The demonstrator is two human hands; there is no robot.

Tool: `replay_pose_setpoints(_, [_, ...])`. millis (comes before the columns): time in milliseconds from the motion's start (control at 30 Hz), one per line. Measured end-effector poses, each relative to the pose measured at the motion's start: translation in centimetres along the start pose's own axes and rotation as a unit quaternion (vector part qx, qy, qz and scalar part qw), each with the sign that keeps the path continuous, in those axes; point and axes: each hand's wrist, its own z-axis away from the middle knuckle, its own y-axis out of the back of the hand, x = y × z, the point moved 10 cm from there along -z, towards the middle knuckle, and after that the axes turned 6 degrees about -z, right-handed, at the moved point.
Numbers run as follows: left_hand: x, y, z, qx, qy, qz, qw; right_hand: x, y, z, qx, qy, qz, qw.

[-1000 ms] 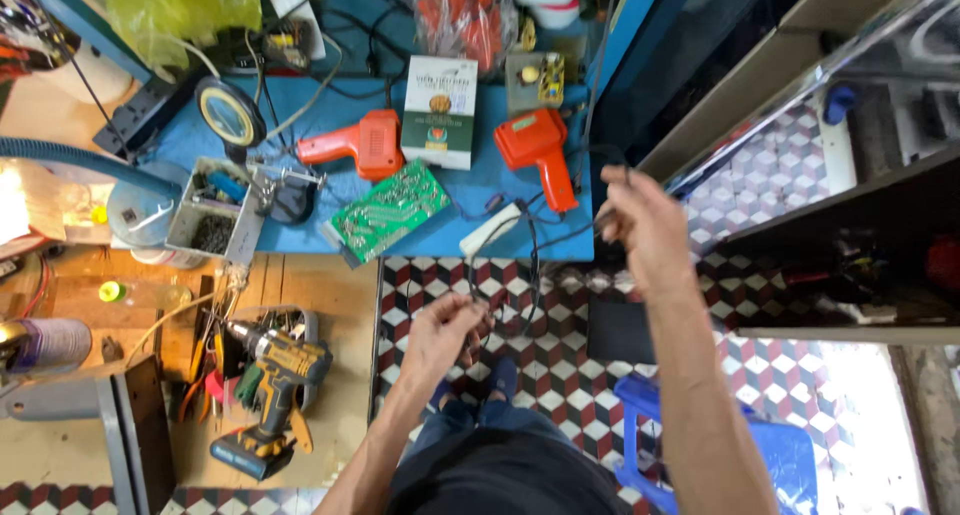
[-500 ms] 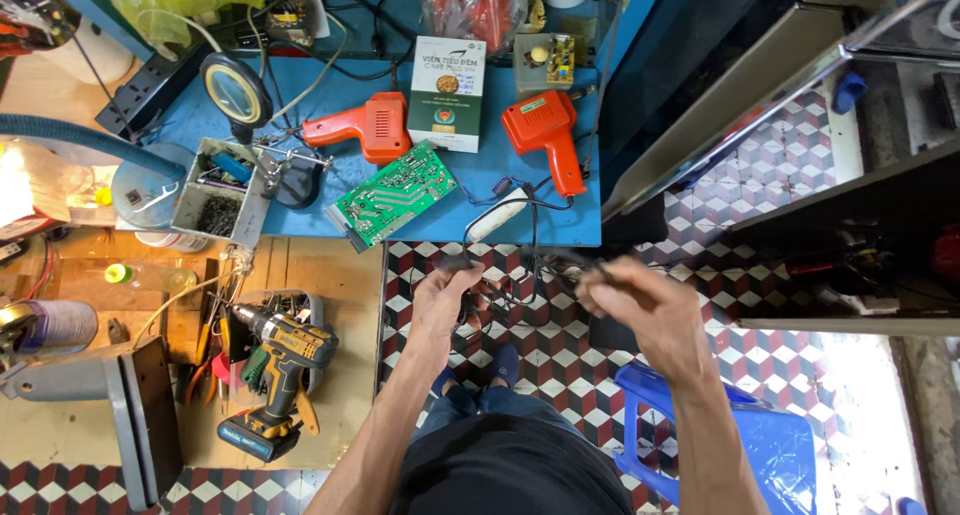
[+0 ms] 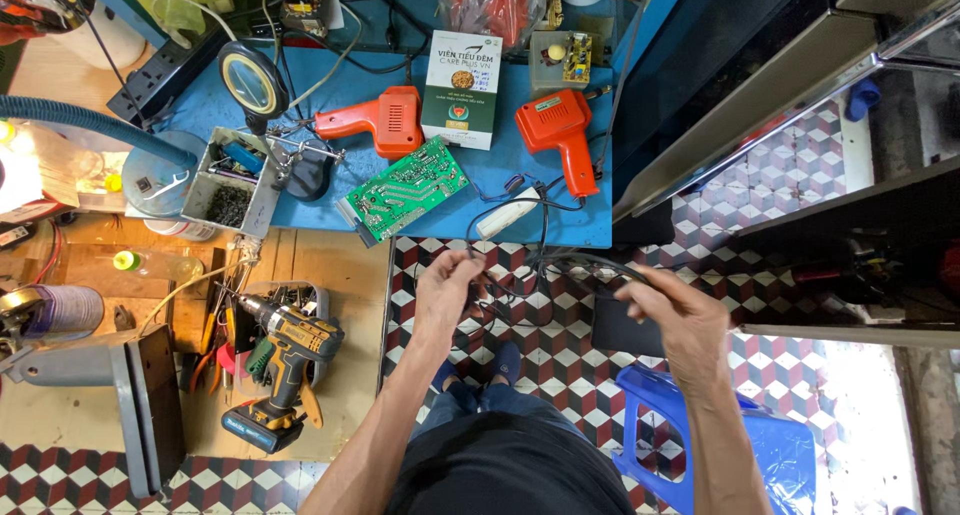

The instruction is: The person works at a cluttered workbench, handling a small black electronic component and connecting wires to a motor assembly. They use a multimeter to test connections and manipulate wires with their hands. The person also retrieves a component from a plastic bag and continues to adjust the wiring on the motor.

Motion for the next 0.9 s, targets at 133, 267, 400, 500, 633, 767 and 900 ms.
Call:
replay_pose_setpoints(133, [2.0, -3.2, 1.6, -0.1, -0.084, -0.088, 0.988, -1.1, -4.5, -1.7, -0.083, -0.028, 0.091, 0.992])
replay_pose_setpoints(267, [3.9, -5.3, 2.9, -0.167, -0.139, -0.134, 0.967, -2.4, -9.2, -3.8, -0.188, -0.031, 0.152, 0.97])
replay_pose_setpoints(400, [5.6, -4.5, 3.3, -0.139, -0.193, -0.188, 0.953, -2.3, -11.5, -5.1, -0.257, -0.048, 0.148, 0.954])
replay_pose_setpoints(500, [5.2, -2.2, 2.2, -0.037, -0.196, -0.38, 0.903, -2.8, -12.5, -5.0, -0.296, 0.048, 0.175, 0.938])
replay_pose_setpoints(633, [3.4, 1.6, 0.4, 0.076, -0.217, -0.549, 0.804, 0.8, -8.2, -6.1, -0.143, -0.022, 0.12, 0.982])
replay_pose_setpoints(767, [-2.8, 5.9, -2.1, 0.065, -0.112, -0.685, 0.717, 6.8, -3.6, -5.0, -0.049, -0.105, 0.144, 0.983])
replay_pose_setpoints(900, [-9.1, 10.7, -2.8, 0.019, 0.089, -0.646, 0.758, 14.6, -3.0, -1.7, -0.087, -0.222, 0.153, 0.959])
